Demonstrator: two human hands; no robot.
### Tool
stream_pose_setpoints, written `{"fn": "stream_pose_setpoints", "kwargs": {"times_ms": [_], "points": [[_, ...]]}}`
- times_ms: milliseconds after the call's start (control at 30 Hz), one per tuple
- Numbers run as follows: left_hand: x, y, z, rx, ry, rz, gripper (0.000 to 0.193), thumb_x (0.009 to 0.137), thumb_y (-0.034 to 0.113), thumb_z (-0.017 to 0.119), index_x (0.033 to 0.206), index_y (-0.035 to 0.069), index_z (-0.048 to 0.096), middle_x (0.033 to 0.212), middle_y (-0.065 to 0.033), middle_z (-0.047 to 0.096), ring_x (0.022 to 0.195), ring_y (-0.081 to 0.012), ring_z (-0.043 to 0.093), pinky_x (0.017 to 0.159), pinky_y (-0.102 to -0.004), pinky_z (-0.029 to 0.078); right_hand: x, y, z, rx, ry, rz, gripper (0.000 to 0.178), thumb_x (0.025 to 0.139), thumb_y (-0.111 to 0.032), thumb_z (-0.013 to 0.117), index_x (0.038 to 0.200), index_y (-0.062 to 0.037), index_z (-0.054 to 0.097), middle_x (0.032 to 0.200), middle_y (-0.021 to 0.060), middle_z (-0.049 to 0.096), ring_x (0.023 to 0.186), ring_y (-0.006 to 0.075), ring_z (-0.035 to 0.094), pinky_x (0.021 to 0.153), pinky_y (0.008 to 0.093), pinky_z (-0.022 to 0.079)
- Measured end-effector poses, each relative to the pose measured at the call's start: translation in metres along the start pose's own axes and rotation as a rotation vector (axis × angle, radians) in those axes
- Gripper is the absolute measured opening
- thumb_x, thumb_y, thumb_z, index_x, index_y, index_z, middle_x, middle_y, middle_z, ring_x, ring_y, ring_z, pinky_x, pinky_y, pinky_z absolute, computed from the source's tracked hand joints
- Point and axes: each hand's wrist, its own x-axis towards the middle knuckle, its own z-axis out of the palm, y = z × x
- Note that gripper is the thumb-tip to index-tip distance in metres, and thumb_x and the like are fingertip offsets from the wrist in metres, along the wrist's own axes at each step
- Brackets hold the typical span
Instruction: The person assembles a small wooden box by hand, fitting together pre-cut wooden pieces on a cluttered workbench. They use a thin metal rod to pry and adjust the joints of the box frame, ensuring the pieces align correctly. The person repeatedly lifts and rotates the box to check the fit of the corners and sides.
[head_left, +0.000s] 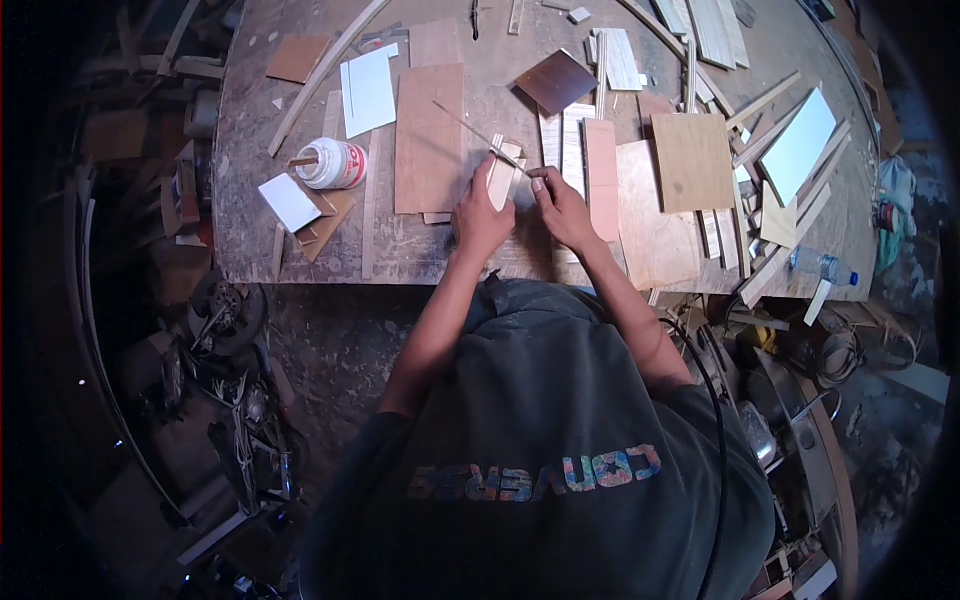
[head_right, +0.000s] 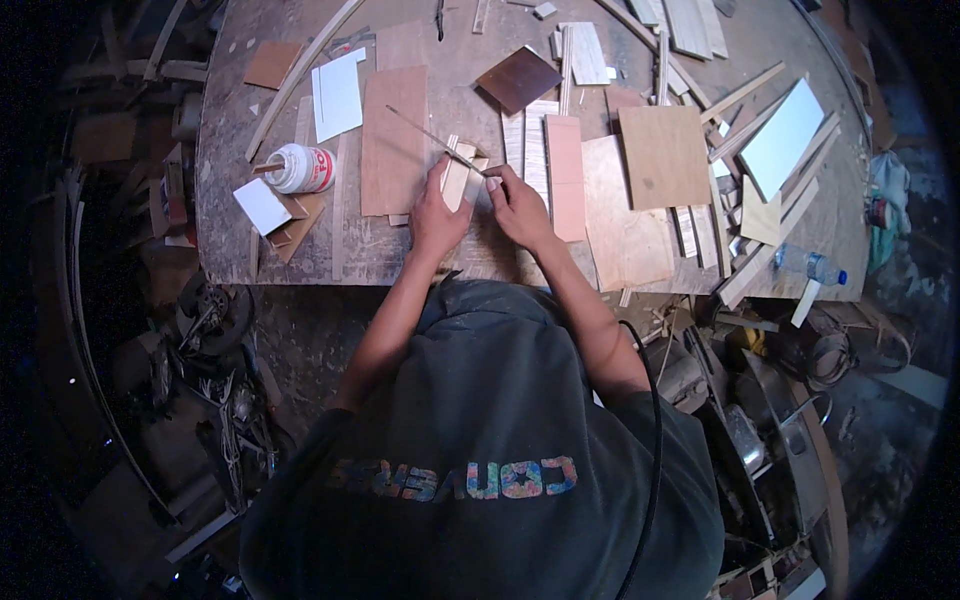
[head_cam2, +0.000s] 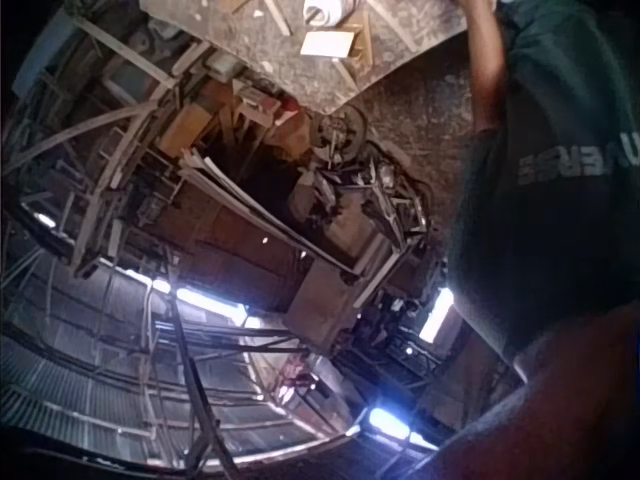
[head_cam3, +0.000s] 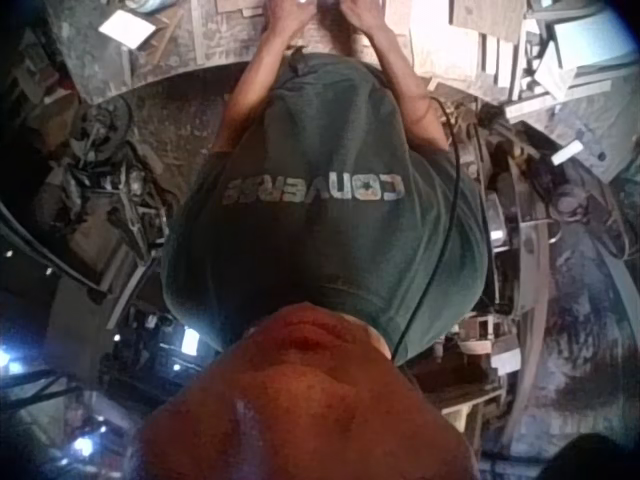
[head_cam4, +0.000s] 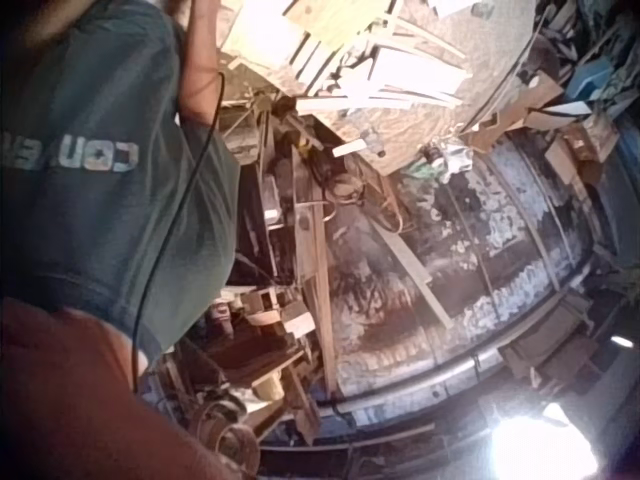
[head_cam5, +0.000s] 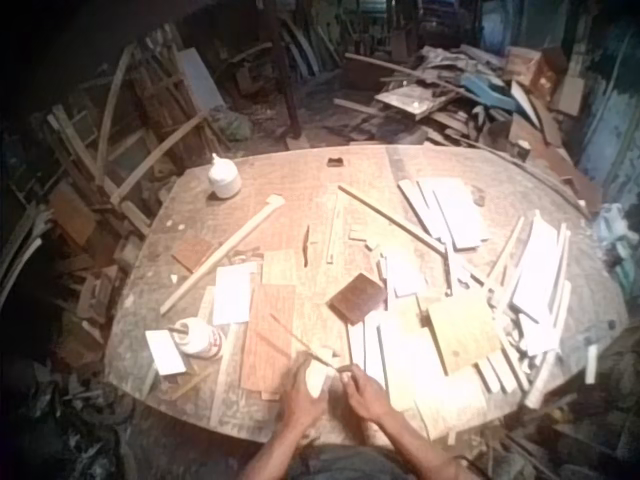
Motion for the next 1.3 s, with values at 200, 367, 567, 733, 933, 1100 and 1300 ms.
{"fn": "stream_pose_setpoints", "kwargs": {"times_ms": [200, 367, 567, 733, 933, 1100, 1300], "points": [[0.0, -0.005, 0.002, -0.018, 0.035, 0.076, 0.076, 0.079, 0.009, 0.068, 0.149, 0.016, 0.041, 0.131, -0.0226, 0.061, 0.113, -0.0453, 0.062, 0.094, -0.0527, 0.051, 0.004, 0.004, 0.01, -0.03, 0.051, -0.041, 0.026, 0.105, -0.029, 0.046, 0.118, -0.0077, 0.052, 0.094, 0.0252, 0.067, 0.092, 0.0453, 0.065, 0.08, 0.051, 0.049], [0.006, -0.007, -0.009, -0.053, -0.005, 0.093, 0.074, 0.079, 0.01, 0.07, 0.148, 0.018, 0.043, 0.129, -0.0215, 0.063, 0.114, -0.0449, 0.062, 0.094, -0.0512, 0.052, 0.012, 0.011, 0.011, 0.06, -0.014, -0.03, 0.027, 0.106, -0.029, 0.045, 0.116, -0.0065, 0.055, 0.079, 0.0204, 0.062, 0.077, 0.0382, 0.064, 0.071, 0.0466, 0.048], [0.017, -0.01, -0.044, -0.163, -0.179, 0.165, 0.068, 0.083, 0.017, 0.074, 0.145, 0.019, 0.046, 0.125, -0.0216, 0.066, 0.114, -0.0449, 0.062, 0.096, -0.0487, 0.051, -0.004, -0.021, -0.007, -0.121, 0.037, -0.133, 0.02, 0.102, -0.022, 0.051, 0.115, -0.0086, 0.06, 0.089, 0.0223, 0.068, 0.083, 0.0446, 0.066, 0.071, 0.0516, 0.051], [-0.002, 0.062, -0.066, -0.056, -0.159, -0.051, 0.07, 0.083, 0.019, 0.074, 0.146, 0.017, 0.044, 0.123, -0.0245, 0.066, 0.113, -0.0455, 0.062, 0.095, -0.0499, 0.051, -0.022, -0.044, -0.009, -0.163, 0.353, -0.335, 0.018, 0.097, -0.008, 0.06, 0.114, -0.0049, 0.066, 0.083, 0.0179, 0.067, 0.075, 0.0384, 0.067, 0.066, 0.0413, 0.054], [-0.007, 0.085, -0.067, -0.051, -0.18, -0.102, 0.076, 0.081, 0.018, 0.075, 0.149, 0.017, 0.042, 0.125, -0.0247, 0.065, 0.114, -0.046, 0.062, 0.098, -0.0491, 0.05, -0.026, -0.033, -0.028, 0.021, 0.473, -0.384, 0.014, 0.103, -0.011, 0.051, 0.111, -0.0019, 0.059, 0.068, 0.0084, 0.059, 0.059, 0.0161, 0.057, 0.056, 0.0322, 0.046], [-0.003, 0.067, -0.085, -0.325, -0.33, 0.067, 0.072, 0.082, 0.01, 0.076, 0.148, 0.01, 0.047, 0.134, -0.0195, 0.062, 0.125, -0.0299, 0.059, 0.106, -0.0387, 0.045, -0.021, -0.04, -0.062, 0.036, 0.215, -0.213, 0.017, 0.104, -0.015, 0.053, 0.11, -0.0017, 0.061, 0.068, 0.0125, 0.059, 0.06, 0.0241, 0.059, 0.059, 0.0351, 0.047], [-0.001, 0.074, -0.102, -0.391, -0.39, 0.155, 0.071, 0.083, 0.007, 0.076, 0.146, 0.001, 0.045, 0.141, -0.0172, 0.056, 0.133, -0.0224, 0.051, 0.113, -0.0349, 0.037, -0.028, -0.059, -0.08, -0.047, 0.127, -0.262, 0.015, 0.101, -0.014, 0.057, 0.107, -0.0017, 0.065, 0.079, 0.0187, 0.066, 0.068, 0.032, 0.065, 0.064, 0.0374, 0.051]]}}
